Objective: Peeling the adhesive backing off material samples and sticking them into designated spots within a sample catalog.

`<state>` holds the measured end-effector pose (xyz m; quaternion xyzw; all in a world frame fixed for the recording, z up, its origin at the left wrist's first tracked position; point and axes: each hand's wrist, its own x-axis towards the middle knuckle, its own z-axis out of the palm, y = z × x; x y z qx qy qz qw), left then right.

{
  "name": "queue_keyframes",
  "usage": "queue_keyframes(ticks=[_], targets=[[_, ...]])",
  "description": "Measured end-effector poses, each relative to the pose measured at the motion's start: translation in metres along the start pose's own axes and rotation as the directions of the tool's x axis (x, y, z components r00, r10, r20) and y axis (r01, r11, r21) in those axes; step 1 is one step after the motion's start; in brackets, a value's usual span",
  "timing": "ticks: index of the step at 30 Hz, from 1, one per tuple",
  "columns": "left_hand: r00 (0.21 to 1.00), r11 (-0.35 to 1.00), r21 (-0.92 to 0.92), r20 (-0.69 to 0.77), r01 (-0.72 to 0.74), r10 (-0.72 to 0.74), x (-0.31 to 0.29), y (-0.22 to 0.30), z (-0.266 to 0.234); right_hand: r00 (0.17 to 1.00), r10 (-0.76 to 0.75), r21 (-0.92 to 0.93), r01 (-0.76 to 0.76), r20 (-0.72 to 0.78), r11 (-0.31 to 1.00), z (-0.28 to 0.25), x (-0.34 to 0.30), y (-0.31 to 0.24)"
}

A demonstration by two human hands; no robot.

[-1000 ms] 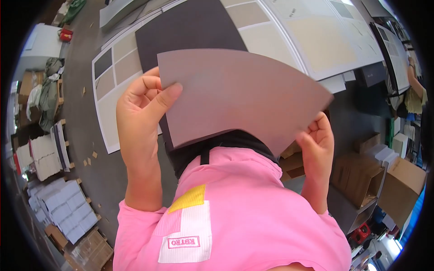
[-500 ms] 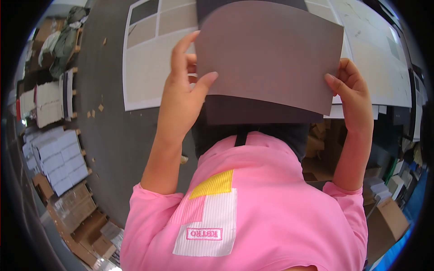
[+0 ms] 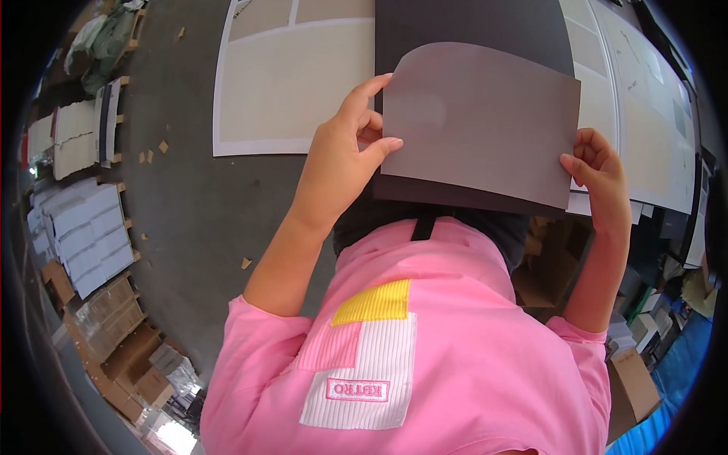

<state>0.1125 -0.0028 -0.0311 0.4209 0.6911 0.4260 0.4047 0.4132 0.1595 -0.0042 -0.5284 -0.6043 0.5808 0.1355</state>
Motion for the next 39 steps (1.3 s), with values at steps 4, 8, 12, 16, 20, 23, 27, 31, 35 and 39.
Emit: queue_keyframes(ticks=[4,8,12,16,20,23,27,31,35,39], targets=[[1.000,0.999,0.039,-0.019,0.006,-0.005,-0.002,0.001,-0.002,1.000,-0.003,-0.018,0.003,-0.013,1.000,-0.004,0.002,0.004],[1.000,1.000,-0.012,-0.027,0.014,-0.014,-0.001,0.001,0.001,1.000,-0.014,-0.008,0.014,-0.013,1.000,-0.004,0.003,0.004],[0.999,1.000,-0.009,-0.033,0.005,-0.005,-0.002,-0.004,0.002,1.000,-0.015,-0.003,0.015,-0.021,1.000,-0.001,0.005,0.004],[0.999,1.000,-0.009,-0.047,-0.022,0.021,-0.005,-0.006,0.001,0.999,-0.019,-0.010,0.019,-0.030,1.000,0.001,0.005,0.003],[0.998,1.000,-0.009,-0.053,-0.021,0.020,-0.004,-0.006,0.001,0.999,-0.022,-0.011,0.022,-0.024,1.000,-0.003,0.005,0.006],[0.998,0.999,0.001,-0.054,-0.041,0.041,-0.004,-0.009,0.003,0.999,-0.017,-0.005,0.017,-0.033,1.000,-0.002,0.006,0.005],[0.998,0.999,0.034,-0.062,-0.028,0.030,-0.003,-0.007,0.004,1.000,-0.012,-0.007,0.012,-0.027,1.000,-0.002,0.006,0.007],[0.998,0.999,0.037,-0.059,-0.022,0.024,-0.003,-0.007,0.003,1.000,-0.016,-0.002,0.016,-0.015,1.000,-0.003,0.007,0.009],[0.995,0.994,0.076,-0.054,-0.078,0.082,-0.004,-0.008,0.004,1.000,-0.017,0.001,0.017,-0.008,1.000,-0.003,0.007,0.008],[0.996,0.995,0.090,-0.073,-0.041,0.047,-0.004,-0.009,0.006,1.000,-0.019,0.004,0.019,-0.017,1.000,-0.002,0.007,0.007]])
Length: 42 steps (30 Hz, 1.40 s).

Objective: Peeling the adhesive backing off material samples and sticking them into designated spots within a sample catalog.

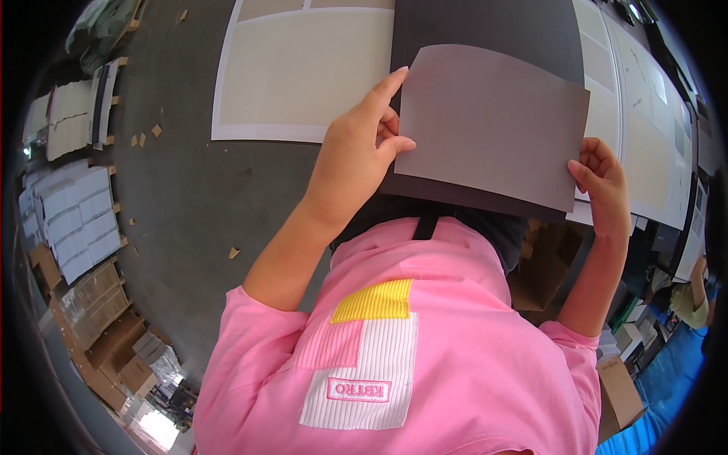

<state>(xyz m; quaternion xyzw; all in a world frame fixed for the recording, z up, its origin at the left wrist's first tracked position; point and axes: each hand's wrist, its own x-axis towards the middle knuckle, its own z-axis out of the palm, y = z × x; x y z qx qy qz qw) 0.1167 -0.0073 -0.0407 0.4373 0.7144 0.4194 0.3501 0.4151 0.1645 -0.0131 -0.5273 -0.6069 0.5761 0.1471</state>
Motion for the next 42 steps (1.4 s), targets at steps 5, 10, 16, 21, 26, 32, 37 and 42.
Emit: queue_keyframes(ticks=[5,10,16,21,26,32,37,42], targets=[[1.000,1.000,0.028,0.000,-0.011,0.011,0.000,-0.001,0.000,1.000,0.007,-0.015,-0.008,-0.010,1.000,-0.001,0.000,0.001],[0.999,0.998,0.050,-0.006,-0.033,0.033,0.000,-0.004,0.001,1.000,-0.003,-0.003,0.003,-0.009,1.000,-0.001,0.000,0.001],[1.000,0.999,0.035,0.005,-0.016,0.016,0.001,-0.003,0.001,1.000,-0.013,-0.038,0.012,-0.018,0.999,0.002,-0.001,-0.002],[1.000,0.999,0.031,0.020,-0.020,0.019,0.002,-0.001,0.002,0.999,-0.025,-0.053,0.024,-0.027,0.998,-0.003,-0.002,0.002],[1.000,0.999,0.030,0.010,-0.014,0.013,0.003,-0.003,0.004,0.997,-0.030,-0.091,0.024,-0.067,0.996,0.000,-0.002,-0.001],[0.999,0.999,0.023,0.018,0.032,-0.032,0.003,0.000,0.004,0.996,-0.024,-0.064,0.018,-0.087,0.998,0.005,-0.002,0.002],[0.997,0.997,0.022,0.015,0.069,-0.069,0.003,0.002,0.007,0.991,-0.090,-0.025,0.088,-0.104,0.996,0.007,-0.005,0.008],[0.998,0.998,0.024,0.012,0.059,-0.059,0.003,0.002,0.010,0.978,-0.172,0.013,0.175,-0.114,0.985,0.005,-0.003,0.023]])
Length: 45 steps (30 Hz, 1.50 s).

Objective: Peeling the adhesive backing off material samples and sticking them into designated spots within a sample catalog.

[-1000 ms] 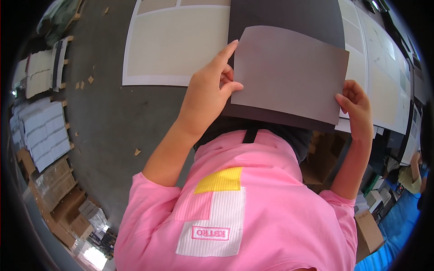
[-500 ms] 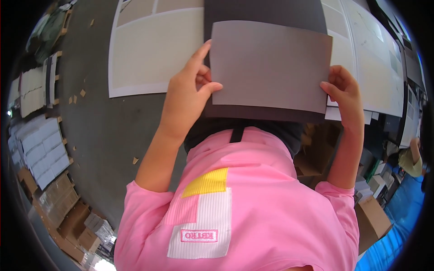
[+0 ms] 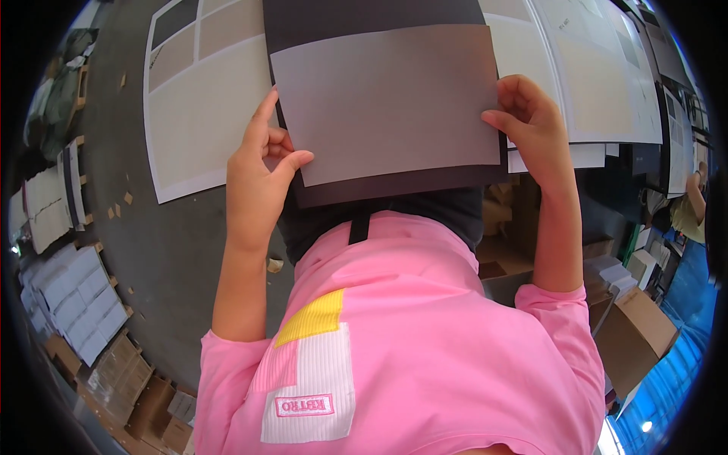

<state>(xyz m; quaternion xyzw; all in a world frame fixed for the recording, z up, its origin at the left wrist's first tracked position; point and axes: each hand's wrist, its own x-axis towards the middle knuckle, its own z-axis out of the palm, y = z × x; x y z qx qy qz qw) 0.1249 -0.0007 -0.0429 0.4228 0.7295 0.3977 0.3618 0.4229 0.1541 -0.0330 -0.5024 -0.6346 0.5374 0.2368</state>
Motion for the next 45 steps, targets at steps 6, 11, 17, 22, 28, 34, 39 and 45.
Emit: queue_keyframes(ticks=[6,11,17,22,28,34,39,45], targets=[[0.999,0.999,0.016,-0.019,-0.034,0.034,0.000,-0.003,0.003,0.997,-0.046,-0.087,0.041,-0.064,0.995,0.003,-0.002,-0.001],[1.000,0.999,0.040,0.010,-0.026,0.025,-0.001,-0.001,0.001,0.996,-0.076,-0.106,0.070,-0.053,0.992,0.004,-0.001,0.003],[1.000,0.999,0.025,0.002,-0.019,0.019,-0.001,-0.002,0.003,0.988,-0.133,-0.155,0.120,-0.076,0.981,0.006,-0.004,0.004],[0.999,1.000,0.020,-0.025,-0.022,0.022,0.000,-0.003,0.003,0.989,-0.123,-0.140,0.111,-0.077,0.984,0.006,-0.007,0.003],[0.999,0.999,0.029,-0.025,-0.041,0.041,-0.001,-0.004,0.002,0.987,-0.141,-0.136,0.129,-0.080,0.982,0.007,-0.009,0.004],[1.000,0.999,0.039,-0.013,-0.022,0.023,0.000,-0.003,0.003,0.995,-0.104,-0.209,0.098,-0.014,0.973,0.004,-0.015,-0.008],[1.000,0.999,0.048,-0.009,-0.019,0.019,0.000,-0.002,0.004,0.993,-0.106,-0.278,0.118,0.061,0.953,0.002,-0.027,-0.009],[0.999,0.998,0.061,-0.031,-0.022,0.024,0.000,-0.003,0.002,0.979,-0.177,-0.450,0.116,-0.096,0.885,-0.012,-0.048,-0.008]])
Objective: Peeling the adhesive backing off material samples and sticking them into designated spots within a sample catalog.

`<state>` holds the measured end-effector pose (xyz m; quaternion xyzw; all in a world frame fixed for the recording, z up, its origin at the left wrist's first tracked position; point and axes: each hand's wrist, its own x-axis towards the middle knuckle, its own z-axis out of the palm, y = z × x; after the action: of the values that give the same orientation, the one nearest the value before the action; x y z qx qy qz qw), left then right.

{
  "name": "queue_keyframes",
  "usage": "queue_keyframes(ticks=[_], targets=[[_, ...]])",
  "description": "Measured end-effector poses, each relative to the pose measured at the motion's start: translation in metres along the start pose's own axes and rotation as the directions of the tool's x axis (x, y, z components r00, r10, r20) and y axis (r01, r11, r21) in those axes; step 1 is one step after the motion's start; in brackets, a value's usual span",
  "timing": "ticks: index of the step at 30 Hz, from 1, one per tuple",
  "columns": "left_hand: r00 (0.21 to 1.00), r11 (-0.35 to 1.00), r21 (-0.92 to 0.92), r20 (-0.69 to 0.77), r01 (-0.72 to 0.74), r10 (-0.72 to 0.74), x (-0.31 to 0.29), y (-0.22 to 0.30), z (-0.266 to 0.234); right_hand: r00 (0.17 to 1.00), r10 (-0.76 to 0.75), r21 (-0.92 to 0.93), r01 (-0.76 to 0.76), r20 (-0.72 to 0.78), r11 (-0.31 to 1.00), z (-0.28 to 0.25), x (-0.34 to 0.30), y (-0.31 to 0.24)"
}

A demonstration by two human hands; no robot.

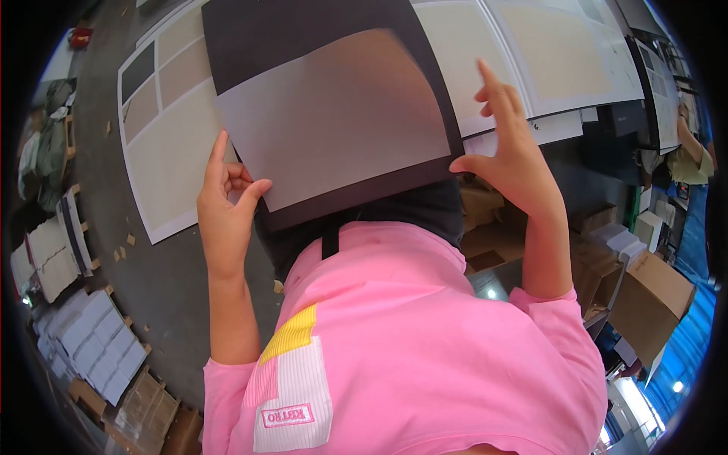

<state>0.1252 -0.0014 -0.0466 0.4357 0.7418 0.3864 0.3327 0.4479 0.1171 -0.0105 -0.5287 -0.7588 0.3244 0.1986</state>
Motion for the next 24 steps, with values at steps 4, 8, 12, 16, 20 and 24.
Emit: queue_keyframes(ticks=[4,8,12,16,20,24], targets=[[1.000,0.999,0.033,0.003,-0.019,0.019,0.000,0.003,0.001,0.927,-0.324,-0.136,0.302,-0.191,0.944,0.015,-0.016,-0.009],[0.998,0.999,-0.033,0.061,0.033,-0.030,0.007,0.004,0.001,0.835,-0.484,-0.126,0.527,0.261,0.840,0.078,-0.024,-0.055],[0.996,0.997,-0.042,0.066,0.063,-0.061,0.009,0.005,0.001,0.945,-0.287,-0.388,0.327,0.158,0.862,0.078,-0.017,-0.017],[0.996,0.998,-0.031,0.057,0.063,-0.062,0.006,0.010,-0.003,0.975,-0.080,-0.676,-0.083,-0.207,0.732,0.025,-0.003,0.044],[0.994,0.999,0.007,0.099,0.044,-0.044,0.009,0.014,-0.004,0.939,-0.342,-0.376,0.310,-0.021,0.873,0.040,0.015,-0.038],[0.997,0.998,0.008,0.037,0.063,-0.063,0.014,0.005,0.001,0.865,-0.420,-0.346,0.496,0.274,0.797,0.112,0.021,-0.035]])
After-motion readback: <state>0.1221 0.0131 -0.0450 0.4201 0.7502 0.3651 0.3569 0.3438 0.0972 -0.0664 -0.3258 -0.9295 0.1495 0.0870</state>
